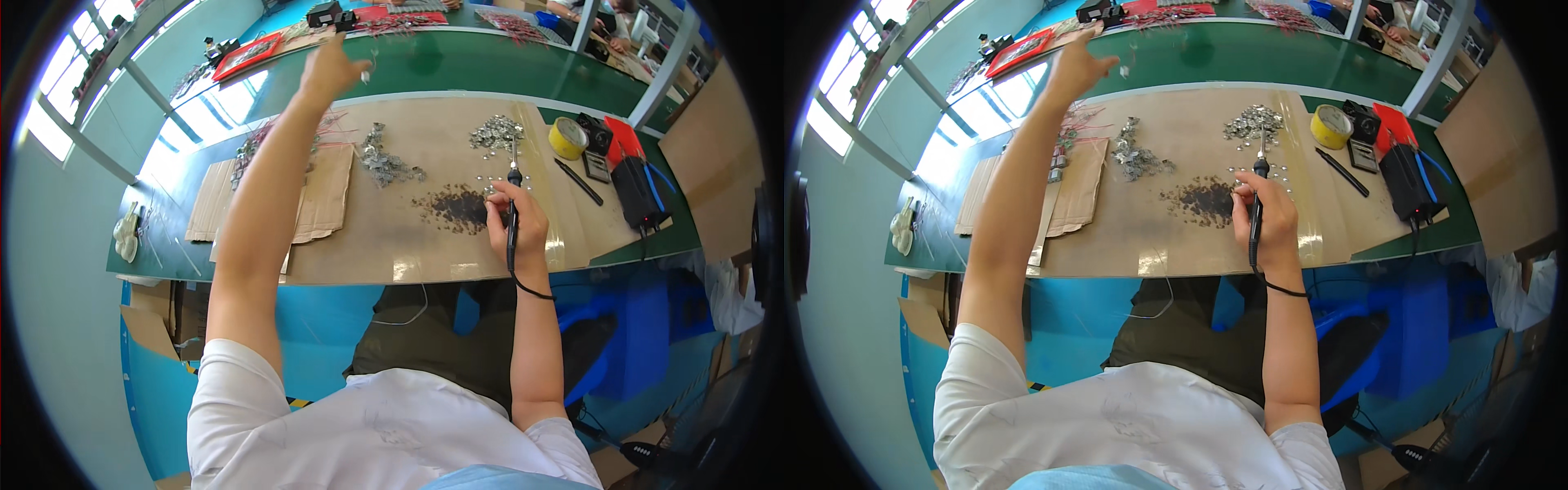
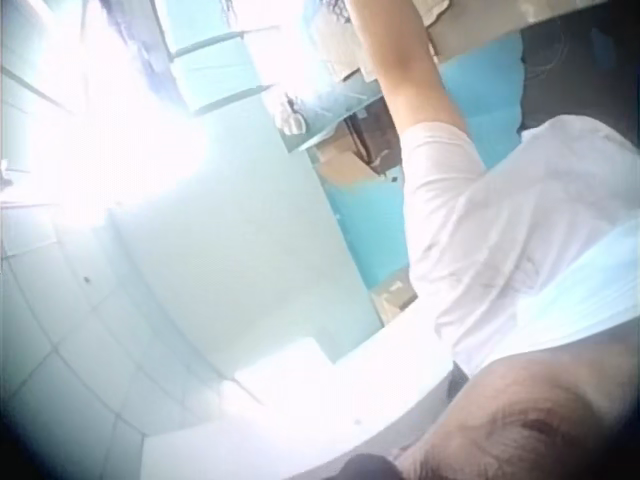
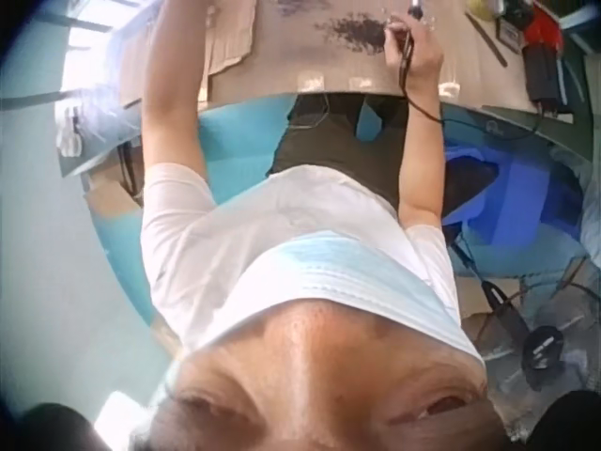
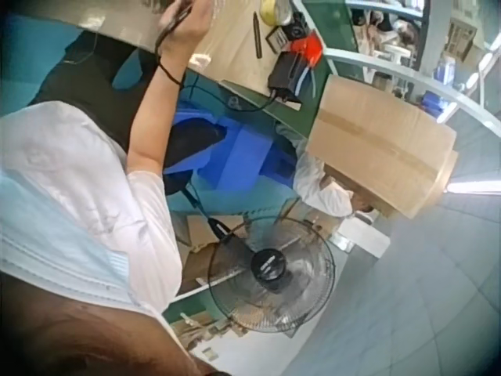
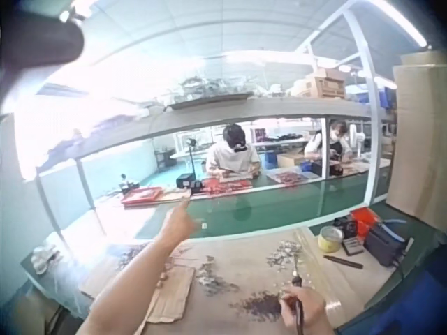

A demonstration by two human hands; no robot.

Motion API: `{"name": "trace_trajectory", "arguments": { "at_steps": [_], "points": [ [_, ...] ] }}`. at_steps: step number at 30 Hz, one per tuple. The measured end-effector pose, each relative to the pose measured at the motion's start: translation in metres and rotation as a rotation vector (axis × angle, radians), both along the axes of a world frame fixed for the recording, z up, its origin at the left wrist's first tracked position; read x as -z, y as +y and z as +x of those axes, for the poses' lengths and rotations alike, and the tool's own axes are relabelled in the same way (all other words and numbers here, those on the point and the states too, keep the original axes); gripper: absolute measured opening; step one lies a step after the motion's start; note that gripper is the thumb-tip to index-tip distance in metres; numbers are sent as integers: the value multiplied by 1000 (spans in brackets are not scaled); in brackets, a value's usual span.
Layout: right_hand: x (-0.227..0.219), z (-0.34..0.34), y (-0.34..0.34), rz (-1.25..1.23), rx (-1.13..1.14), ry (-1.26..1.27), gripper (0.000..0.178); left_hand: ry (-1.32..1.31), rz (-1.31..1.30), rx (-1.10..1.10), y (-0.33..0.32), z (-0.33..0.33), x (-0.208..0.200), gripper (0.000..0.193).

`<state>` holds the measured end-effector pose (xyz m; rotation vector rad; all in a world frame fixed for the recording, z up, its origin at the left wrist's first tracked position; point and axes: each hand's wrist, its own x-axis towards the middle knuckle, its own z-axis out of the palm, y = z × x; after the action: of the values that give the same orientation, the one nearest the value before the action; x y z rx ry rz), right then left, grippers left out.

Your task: Soldering electronic components and wires onto small circuit boards at a factory workstation.

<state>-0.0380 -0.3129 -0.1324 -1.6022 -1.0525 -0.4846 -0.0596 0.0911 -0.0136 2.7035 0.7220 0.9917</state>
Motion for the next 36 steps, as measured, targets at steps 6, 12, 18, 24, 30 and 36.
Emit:
{"name": "trace_trajectory", "arguments": {
  "at_steps": [6,12,18,24,30,36],
  "points": [
    [-3,2,-7,-163,-19,-63,40,376,-59,146,-118,-92,56,31],
    [-5,-2,-2,-224,-69,-36,40,154,-178,-243,-86,-195,78,25],
    [-5,-3,-1,-251,-82,-51,41,197,-247,-570,4,-261,83,32],
    [-5,-4,-5,-272,-65,-64,41,150,-642,-454,30,-259,88,31],
    [-6,-9,-7,-281,-60,-76,41,265,-461,-471,24,-260,80,35],
    [-3,-5,-6,-260,-39,-66,41,-70,283,-503,8,-267,91,34]
  ]
}}
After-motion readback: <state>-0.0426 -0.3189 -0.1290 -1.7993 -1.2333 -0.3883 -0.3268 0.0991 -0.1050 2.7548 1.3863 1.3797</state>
